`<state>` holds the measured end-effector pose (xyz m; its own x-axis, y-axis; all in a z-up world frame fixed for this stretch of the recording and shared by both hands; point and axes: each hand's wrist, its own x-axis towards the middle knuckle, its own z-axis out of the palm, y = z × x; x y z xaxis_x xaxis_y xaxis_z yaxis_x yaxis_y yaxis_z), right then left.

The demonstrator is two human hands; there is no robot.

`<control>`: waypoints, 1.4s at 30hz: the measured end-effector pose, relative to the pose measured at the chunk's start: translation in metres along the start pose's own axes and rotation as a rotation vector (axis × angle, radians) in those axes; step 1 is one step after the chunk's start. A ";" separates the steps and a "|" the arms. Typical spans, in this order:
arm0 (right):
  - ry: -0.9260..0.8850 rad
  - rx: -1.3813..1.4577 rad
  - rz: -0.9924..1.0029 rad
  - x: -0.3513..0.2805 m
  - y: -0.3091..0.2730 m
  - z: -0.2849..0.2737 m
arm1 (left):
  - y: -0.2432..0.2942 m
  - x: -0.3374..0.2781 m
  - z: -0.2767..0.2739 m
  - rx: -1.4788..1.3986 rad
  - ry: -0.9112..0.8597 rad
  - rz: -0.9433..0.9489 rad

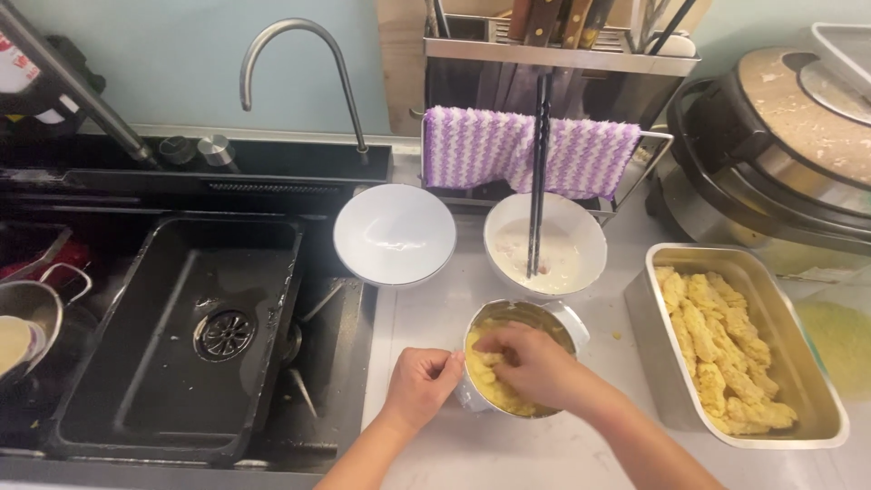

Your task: Battering pieces of meat or fish using chopsticks and a pot of yellow batter.

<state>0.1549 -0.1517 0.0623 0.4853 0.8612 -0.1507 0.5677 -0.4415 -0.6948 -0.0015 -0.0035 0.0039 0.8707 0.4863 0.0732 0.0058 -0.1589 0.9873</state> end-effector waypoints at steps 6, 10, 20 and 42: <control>-0.015 0.169 0.077 0.000 -0.011 -0.005 | -0.003 0.000 0.000 -0.023 -0.015 -0.004; 0.006 0.046 0.090 0.003 -0.005 0.000 | -0.003 0.001 0.001 -0.002 -0.010 0.016; -0.178 1.103 0.428 -0.008 -0.021 -0.030 | -0.014 0.004 0.001 0.042 0.005 -0.005; 0.293 0.082 0.701 -0.090 0.096 -0.220 | -0.093 0.029 0.020 -0.022 -0.019 -0.284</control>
<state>0.3120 -0.3271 0.1633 0.8771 0.2793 -0.3908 0.0159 -0.8300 -0.5575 0.0334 0.0081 -0.0891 0.8446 0.4926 -0.2097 0.2406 0.0006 0.9706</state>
